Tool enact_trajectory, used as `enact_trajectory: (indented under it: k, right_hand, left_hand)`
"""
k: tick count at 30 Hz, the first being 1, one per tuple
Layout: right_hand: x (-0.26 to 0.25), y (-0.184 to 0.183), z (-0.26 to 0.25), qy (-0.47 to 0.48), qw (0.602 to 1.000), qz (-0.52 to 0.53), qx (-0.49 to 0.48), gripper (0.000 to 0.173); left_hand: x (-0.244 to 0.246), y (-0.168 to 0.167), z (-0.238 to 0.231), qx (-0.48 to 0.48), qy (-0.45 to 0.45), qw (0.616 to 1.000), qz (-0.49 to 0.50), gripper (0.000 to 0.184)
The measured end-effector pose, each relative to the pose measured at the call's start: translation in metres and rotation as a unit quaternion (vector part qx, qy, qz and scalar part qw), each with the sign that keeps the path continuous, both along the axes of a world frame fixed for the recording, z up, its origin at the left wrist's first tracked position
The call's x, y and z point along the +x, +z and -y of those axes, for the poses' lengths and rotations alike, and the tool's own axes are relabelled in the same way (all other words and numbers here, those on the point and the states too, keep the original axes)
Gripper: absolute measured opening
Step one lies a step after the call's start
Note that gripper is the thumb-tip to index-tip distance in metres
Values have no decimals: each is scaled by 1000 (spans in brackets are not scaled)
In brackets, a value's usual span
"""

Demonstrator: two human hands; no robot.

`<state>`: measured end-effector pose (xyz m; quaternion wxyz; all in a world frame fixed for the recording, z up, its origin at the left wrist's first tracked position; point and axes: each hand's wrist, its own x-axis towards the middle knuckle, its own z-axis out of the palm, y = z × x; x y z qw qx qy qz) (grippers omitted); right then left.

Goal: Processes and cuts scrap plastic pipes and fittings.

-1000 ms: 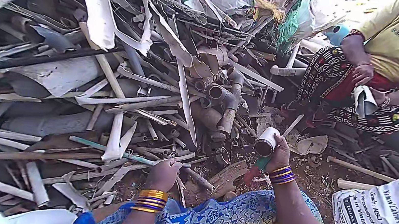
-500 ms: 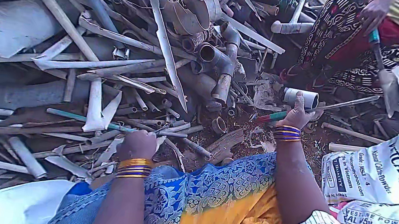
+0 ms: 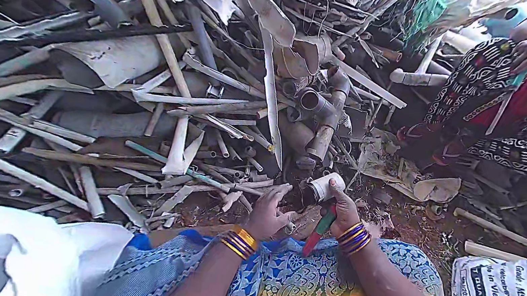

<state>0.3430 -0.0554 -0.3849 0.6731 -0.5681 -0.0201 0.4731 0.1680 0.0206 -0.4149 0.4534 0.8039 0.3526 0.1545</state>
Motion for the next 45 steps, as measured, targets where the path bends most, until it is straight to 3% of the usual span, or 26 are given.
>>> enact_trajectory:
  k: [2,5,11,15,21,27,33,37,41,45]
  right_hand:
    - [-12,-4,1,42,999,-14,-3,23]
    - [-14,-10,1,30,999,-24,4,23]
    - [-7,-28,-11,10,993,112,19,24]
    - [-6,-37,-16,17,984,173,-41,26]
    - [20,-38,-20,25,925,349,-149,55]
    - [31,-37,-21,74,952,255,-150,46]
    - [10,-11,-11,142,983,118,-8,20]
    - [7,0,-3,117,983,4,140,21]
    - [16,2,-6,-17,968,-29,248,24]
    - [30,9,-17,-186,965,25,182,24]
  left_hand:
    - [6,5,8,-18,-33,998,-50,61]
    - [9,-3,13,-7,-25,998,-61,34]
    - [17,-10,28,181,-38,983,-12,27]
    - [17,-12,34,202,-50,978,-11,24]
    - [13,-8,40,283,-26,954,97,22]
    - [-7,6,3,304,122,945,15,26]
    - [-19,34,-26,83,217,950,-208,35]
    - [-21,35,-38,-8,220,931,-292,39]
    - [-11,28,-36,-76,131,922,-356,38]
    - [-2,23,-29,-95,71,935,-336,38]
